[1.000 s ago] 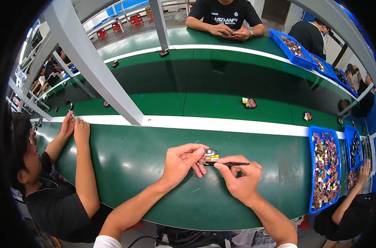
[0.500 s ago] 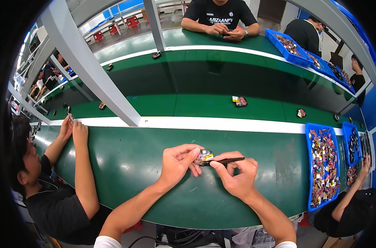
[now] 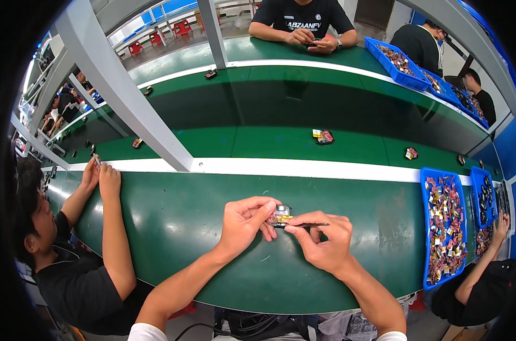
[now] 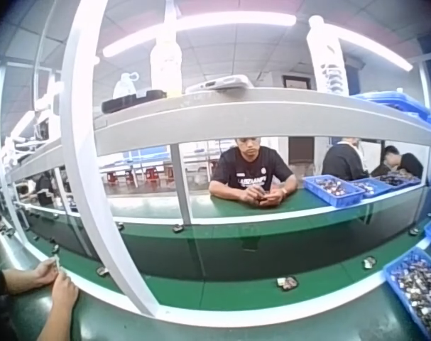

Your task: Assembling small electronic components on an assembly line using tweezers.

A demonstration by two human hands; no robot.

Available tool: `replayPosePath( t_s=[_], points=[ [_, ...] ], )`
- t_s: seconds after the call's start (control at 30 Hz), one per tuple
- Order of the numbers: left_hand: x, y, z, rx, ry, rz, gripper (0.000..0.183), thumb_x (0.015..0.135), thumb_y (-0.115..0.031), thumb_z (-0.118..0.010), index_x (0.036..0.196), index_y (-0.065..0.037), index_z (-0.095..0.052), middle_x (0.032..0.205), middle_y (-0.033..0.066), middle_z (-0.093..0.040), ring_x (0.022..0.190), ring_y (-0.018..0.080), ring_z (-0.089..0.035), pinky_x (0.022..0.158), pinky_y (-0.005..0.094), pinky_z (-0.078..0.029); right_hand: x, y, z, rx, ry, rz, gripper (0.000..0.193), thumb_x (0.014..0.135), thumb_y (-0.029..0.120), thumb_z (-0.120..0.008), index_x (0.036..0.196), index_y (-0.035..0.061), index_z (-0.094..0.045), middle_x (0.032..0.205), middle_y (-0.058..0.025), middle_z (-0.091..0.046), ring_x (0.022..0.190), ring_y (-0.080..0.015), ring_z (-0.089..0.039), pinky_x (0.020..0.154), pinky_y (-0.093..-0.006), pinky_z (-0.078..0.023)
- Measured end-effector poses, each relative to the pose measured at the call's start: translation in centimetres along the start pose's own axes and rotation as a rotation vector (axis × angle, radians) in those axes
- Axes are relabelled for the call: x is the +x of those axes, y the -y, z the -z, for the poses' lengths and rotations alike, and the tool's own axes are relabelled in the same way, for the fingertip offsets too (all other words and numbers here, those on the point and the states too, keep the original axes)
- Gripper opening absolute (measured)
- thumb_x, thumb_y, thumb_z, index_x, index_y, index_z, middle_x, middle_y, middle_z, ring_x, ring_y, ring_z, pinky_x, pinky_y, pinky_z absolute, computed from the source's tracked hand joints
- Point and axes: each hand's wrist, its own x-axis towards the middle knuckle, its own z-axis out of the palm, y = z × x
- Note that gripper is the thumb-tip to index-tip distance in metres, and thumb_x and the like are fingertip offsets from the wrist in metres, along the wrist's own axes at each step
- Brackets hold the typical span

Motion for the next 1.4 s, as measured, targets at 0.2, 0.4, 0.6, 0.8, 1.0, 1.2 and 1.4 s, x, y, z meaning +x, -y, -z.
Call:
replayPosePath(
  t_s=[0.2, 0.4, 0.6, 0.8, 1.0, 1.2, 1.4],
  points=[
    [0.2, -0.1, 0.3, 0.017, 0.045, 0.034, 0.024, 0.101, -0.011, -0.061, 0.11, 0.01, -0.067, 0.083, 0.015, -0.071, 0.059, 0.0166, -0.067, 0.049, 0.0263, -0.055, -0.1, 0.0, 0.0, -0.013, 0.0, 0.043, 0.011, 0.075, 0.0, -0.081, 0.083, 0.0046, -0.074, 0.074, -0.0041, -0.074, 0.038, -0.0065, -0.044, 0.042, -0.0226, -0.034],
    [0.1, -0.6, 0.1, 0.043, 0.101, 0.028, 0.025, 0.097, -0.004, -0.063, 0.118, 0.01, -0.064, 0.082, 0.0134, -0.071, 0.061, 0.0135, -0.066, 0.053, 0.0257, -0.055, -0.1, 0.1, 0.2, -0.067, 0.013, 0.131, 0.015, 0.074, -0.001, -0.081, 0.084, 0.0077, -0.074, 0.079, -0.0042, -0.076, 0.041, -0.0091, -0.052, 0.043, -0.0232, -0.035],
    [0.0, -0.4, -0.2, 0.102, 0.036, 0.041, 0.025, 0.095, -0.001, -0.065, 0.117, 0.01, -0.064, 0.079, 0.0118, -0.071, 0.061, 0.0118, -0.065, 0.051, 0.0252, -0.054, -0.5, -0.2, -0.2, -0.166, 0.041, 0.288, 0.021, 0.069, -0.002, -0.081, 0.085, 0.0104, -0.074, 0.085, -0.0027, -0.077, 0.05, -0.0112, -0.061, 0.043, -0.0244, -0.035],
    [0.0, -0.6, -0.4, 0.211, 0.02, 0.048, 0.023, 0.095, 0.0, -0.064, 0.115, 0.01, -0.065, 0.077, 0.0109, -0.071, 0.059, 0.0111, -0.065, 0.051, 0.0251, -0.055, -0.8, -0.5, -0.3, -0.239, 0.051, 0.352, 0.025, 0.066, -0.004, -0.08, 0.085, 0.0095, -0.073, 0.085, -0.0031, -0.077, 0.052, -0.0128, -0.061, 0.044, -0.0248, -0.035],
    [1.4, -1.7, 0.3, 0.172, -0.186, -0.014, 0.022, 0.093, 0.0, -0.065, 0.112, 0.01, -0.064, 0.079, 0.0128, -0.069, 0.058, 0.0143, -0.066, 0.05, 0.0262, -0.054, 0.4, -1.0, -0.1, -0.079, -0.149, 0.232, 0.023, 0.071, -0.001, -0.082, 0.089, 0.0076, -0.072, 0.088, -0.0031, -0.077, 0.044, -0.0094, -0.053, 0.043, -0.0248, -0.035],
    [13.5, -4.2, 4.5, 0.434, -0.406, -0.172, 0.027, 0.094, -0.008, -0.067, 0.112, 0.011, -0.063, 0.088, 0.0117, -0.069, 0.063, 0.0156, -0.068, 0.058, 0.0268, -0.058, -0.2, -2.4, 0.4, -0.119, -0.198, 0.09, 0.018, 0.074, 0.004, -0.083, 0.087, 0.008, -0.072, 0.056, -0.0016, -0.061, 0.038, -0.0103, -0.042, 0.042, -0.0253, -0.035],
    [15.7, -5.8, 7.6, 1.517, -0.834, -0.4, 0.042, 0.095, -0.028, -0.066, 0.117, 0.006, -0.056, 0.115, 0.0281, -0.056, 0.086, 0.0476, -0.067, 0.072, 0.0529, -0.055, 0.4, -2.4, -0.1, -0.087, -0.246, 0.094, 0.013, 0.077, 0.007, -0.081, 0.086, 0.0082, -0.071, 0.055, -0.0019, -0.06, 0.041, -0.0149, -0.053, 0.044, -0.0275, -0.041]
  ],
)
